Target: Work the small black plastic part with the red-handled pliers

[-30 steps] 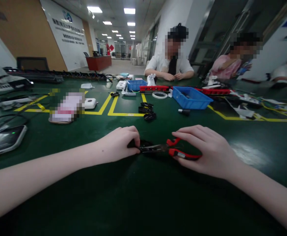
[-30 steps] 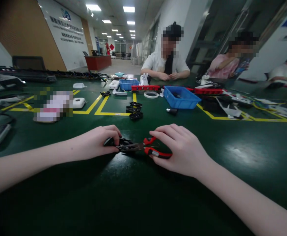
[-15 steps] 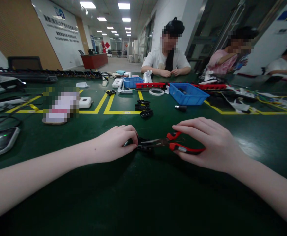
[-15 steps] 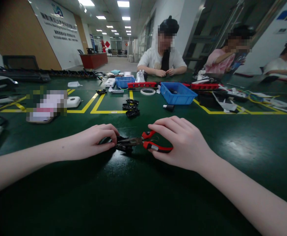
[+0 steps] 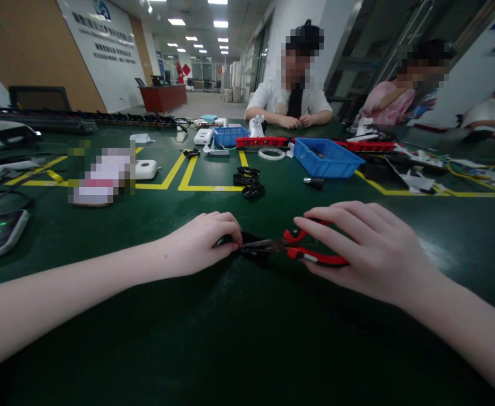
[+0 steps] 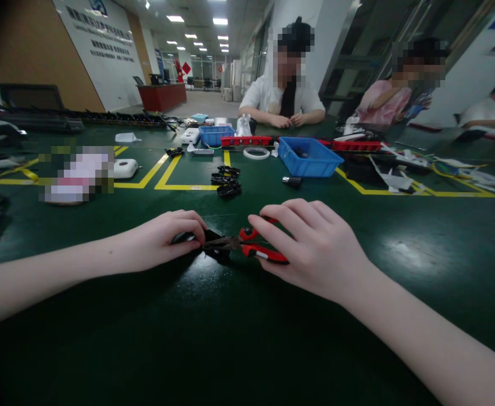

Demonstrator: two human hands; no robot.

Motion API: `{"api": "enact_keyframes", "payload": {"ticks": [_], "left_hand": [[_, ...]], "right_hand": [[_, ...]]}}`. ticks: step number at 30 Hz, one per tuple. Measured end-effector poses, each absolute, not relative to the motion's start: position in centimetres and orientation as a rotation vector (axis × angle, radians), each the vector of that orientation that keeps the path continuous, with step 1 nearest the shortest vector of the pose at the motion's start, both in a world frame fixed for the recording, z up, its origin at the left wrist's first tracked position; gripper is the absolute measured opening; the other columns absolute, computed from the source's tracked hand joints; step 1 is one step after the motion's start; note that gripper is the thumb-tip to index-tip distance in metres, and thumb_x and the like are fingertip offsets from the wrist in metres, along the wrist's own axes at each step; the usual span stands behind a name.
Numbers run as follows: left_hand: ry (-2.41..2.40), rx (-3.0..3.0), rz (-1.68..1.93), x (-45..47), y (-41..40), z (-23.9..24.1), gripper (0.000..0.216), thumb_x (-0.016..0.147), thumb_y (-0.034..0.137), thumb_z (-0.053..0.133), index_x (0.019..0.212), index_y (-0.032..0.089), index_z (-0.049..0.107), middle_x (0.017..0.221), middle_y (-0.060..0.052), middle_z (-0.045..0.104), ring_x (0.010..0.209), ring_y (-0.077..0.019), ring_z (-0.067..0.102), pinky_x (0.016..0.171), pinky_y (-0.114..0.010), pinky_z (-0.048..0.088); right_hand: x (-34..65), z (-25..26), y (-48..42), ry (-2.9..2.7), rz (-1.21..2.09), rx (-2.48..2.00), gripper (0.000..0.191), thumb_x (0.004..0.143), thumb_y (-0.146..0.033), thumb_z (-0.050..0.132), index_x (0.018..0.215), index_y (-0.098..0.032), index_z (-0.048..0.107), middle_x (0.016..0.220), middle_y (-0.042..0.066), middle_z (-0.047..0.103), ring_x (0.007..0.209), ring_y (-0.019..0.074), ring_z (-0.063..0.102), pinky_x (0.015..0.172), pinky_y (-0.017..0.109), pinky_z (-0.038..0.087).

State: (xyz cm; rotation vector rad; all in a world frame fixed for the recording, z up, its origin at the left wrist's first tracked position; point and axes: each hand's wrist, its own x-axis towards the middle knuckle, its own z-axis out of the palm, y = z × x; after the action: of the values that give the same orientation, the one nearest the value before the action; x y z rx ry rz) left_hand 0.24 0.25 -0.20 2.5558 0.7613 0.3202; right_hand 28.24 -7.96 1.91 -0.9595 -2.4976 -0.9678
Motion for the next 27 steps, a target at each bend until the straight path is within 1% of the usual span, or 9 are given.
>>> {"api": "enact_keyframes", "payload": {"ticks": [5,10,12,17,22,25,27], "left_hand": [[0.711,2.518,0.396,0.3,0.5,-0.8,0.013,0.092,0.012,0.059,0.098,0.017,0.069,0.11,-0.006,0.067,0.101,-0.0199,0.064,0.093,-0.036,0.052],[0.709,2.483,0.414,0.4,0.4,-0.7,0.013,0.091,0.011,0.059,0.097,0.016,0.07,0.108,-0.006,0.067,0.1,-0.0201,0.064,0.092,-0.035,0.052],[0.708,2.46,0.404,0.4,0.3,-0.5,0.014,0.091,0.011,0.059,0.096,0.016,0.07,0.108,-0.006,0.066,0.101,-0.0198,0.064,0.092,-0.035,0.053],[0.716,2.434,0.39,0.5,0.2,-0.3,0.013,0.091,0.01,0.059,0.095,0.016,0.07,0.108,-0.006,0.065,0.1,-0.0191,0.064,0.092,-0.034,0.053],[0.668,2.405,0.396,0.5,0.0,-0.7,0.015,0.092,0.009,0.057,0.097,0.016,0.07,0.112,-0.006,0.062,0.1,-0.0181,0.064,0.091,-0.032,0.054],[0.638,2.424,0.419,0.5,-0.1,-1.0,0.018,0.092,0.007,0.056,0.097,0.017,0.071,0.113,-0.006,0.061,0.101,-0.0182,0.064,0.093,-0.033,0.053],[0.636,2.425,0.431,0.5,0.0,-1.2,0.019,0.091,0.007,0.056,0.096,0.017,0.071,0.112,-0.006,0.061,0.101,-0.0183,0.064,0.093,-0.033,0.053]], "right_hand": [[27.4,2.3,-8.7,-2.536,-1.136,-0.943,0.035,0.092,-0.029,0.06,0.121,-0.011,0.061,0.112,0.016,0.07,0.096,0.0303,0.061,0.072,0.041,0.046],[27.6,3.1,-9.4,-2.519,-1.229,-0.911,0.034,0.093,-0.025,0.061,0.126,-0.018,0.061,0.114,0.013,0.071,0.099,0.0295,0.062,0.073,0.041,0.045],[27.8,3.5,-9.6,-2.507,-1.213,-0.924,0.038,0.091,-0.024,0.064,0.128,-0.02,0.06,0.115,0.012,0.071,0.1,0.0302,0.063,0.074,0.042,0.045],[27.9,3.9,-10.0,-2.5,-1.111,-0.993,0.045,0.091,-0.026,0.065,0.134,-0.032,0.055,0.118,0.006,0.071,0.101,0.0295,0.064,0.075,0.043,0.046],[27.7,3.2,-9.6,-2.482,-1.032,-1.006,0.045,0.09,-0.022,0.066,0.134,-0.028,0.058,0.118,0.009,0.071,0.103,0.0296,0.064,0.077,0.043,0.046],[27.7,3.0,-9.5,-2.481,-0.984,-0.979,0.048,0.09,-0.019,0.064,0.136,-0.031,0.056,0.123,0.007,0.07,0.106,0.0296,0.063,0.08,0.043,0.046],[27.7,3.3,-9.7,-2.503,-1.021,-0.992,0.046,0.09,-0.019,0.064,0.134,-0.032,0.057,0.121,0.006,0.07,0.104,0.0286,0.064,0.079,0.043,0.046]]}}
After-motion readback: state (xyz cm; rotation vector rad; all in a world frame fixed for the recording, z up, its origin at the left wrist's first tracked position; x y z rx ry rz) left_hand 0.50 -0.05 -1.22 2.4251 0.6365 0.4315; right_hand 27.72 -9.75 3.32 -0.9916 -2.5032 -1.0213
